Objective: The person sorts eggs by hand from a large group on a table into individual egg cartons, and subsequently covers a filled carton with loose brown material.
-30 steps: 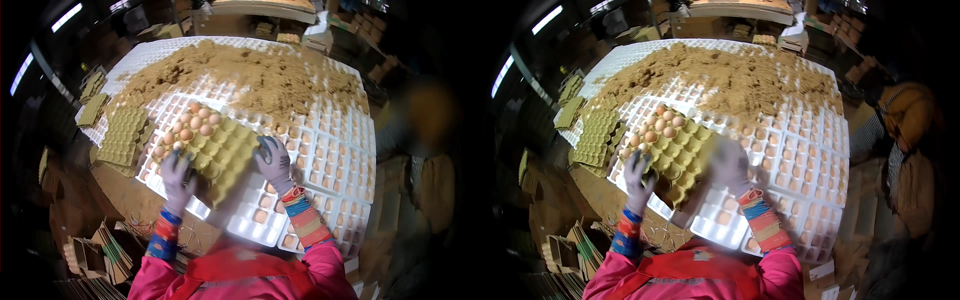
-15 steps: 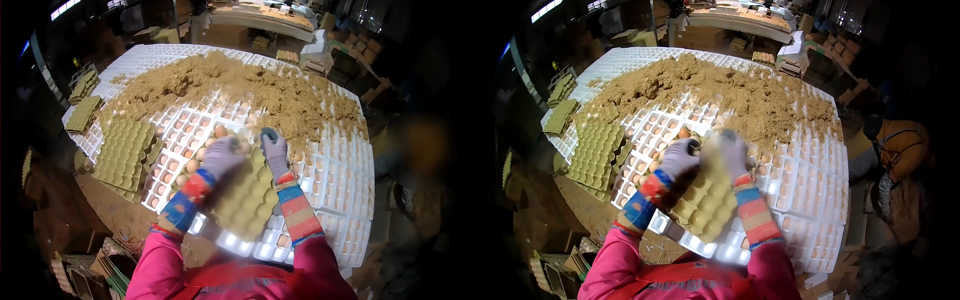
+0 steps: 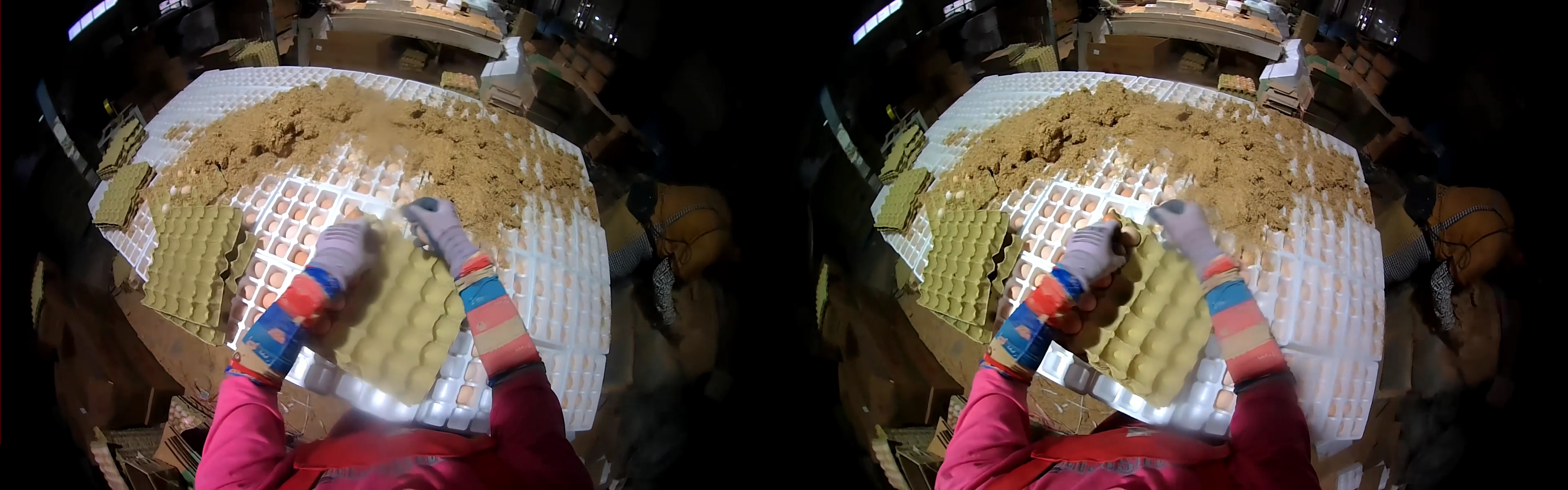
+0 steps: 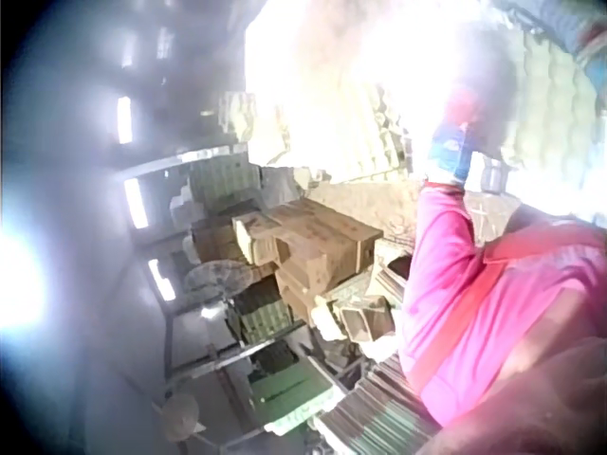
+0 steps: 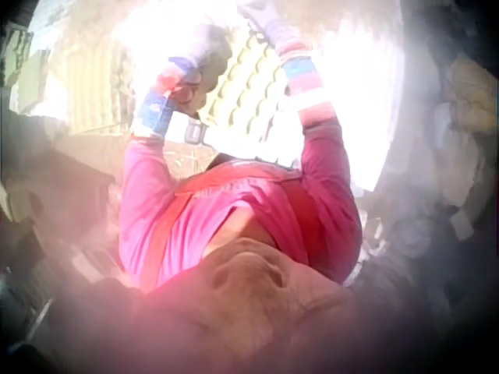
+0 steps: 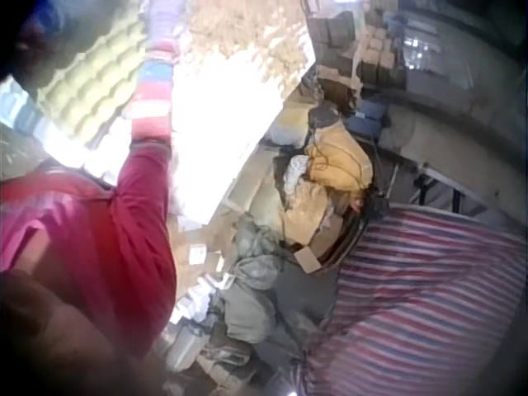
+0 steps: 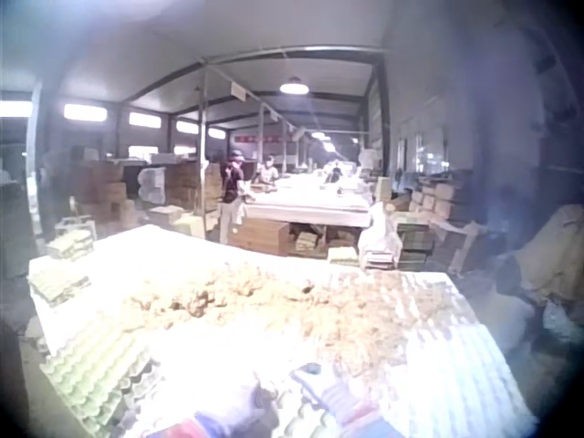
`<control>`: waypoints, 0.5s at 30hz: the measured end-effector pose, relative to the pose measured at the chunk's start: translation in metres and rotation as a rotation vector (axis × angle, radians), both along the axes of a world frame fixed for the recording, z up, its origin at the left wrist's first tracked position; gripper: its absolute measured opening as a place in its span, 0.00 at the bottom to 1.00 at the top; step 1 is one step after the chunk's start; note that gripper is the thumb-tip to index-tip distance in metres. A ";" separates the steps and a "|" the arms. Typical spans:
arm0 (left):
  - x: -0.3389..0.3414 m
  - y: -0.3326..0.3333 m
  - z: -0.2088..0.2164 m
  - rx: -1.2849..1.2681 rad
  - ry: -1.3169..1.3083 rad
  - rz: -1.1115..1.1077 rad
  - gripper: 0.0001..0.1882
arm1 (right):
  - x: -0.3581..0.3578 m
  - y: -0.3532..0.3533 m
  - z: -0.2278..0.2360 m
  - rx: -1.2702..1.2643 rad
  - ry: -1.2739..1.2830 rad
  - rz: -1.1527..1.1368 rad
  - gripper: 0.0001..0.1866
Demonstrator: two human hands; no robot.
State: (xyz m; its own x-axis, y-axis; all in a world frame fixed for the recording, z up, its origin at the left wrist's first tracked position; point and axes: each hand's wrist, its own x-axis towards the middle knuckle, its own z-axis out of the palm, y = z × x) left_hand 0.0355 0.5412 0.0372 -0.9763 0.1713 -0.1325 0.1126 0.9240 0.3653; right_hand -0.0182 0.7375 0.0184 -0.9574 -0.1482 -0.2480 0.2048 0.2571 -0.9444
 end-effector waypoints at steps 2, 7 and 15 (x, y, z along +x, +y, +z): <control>0.004 -0.023 -0.007 0.623 0.012 0.171 0.24 | 0.009 -0.010 0.011 0.594 0.334 0.168 0.20; 0.002 -0.056 0.007 1.518 -0.138 0.238 0.23 | 0.014 -0.056 -0.019 0.886 0.506 0.218 0.20; -0.057 -0.001 0.005 -0.337 -0.010 0.107 0.24 | -0.011 0.147 -0.091 0.100 0.248 -0.275 0.19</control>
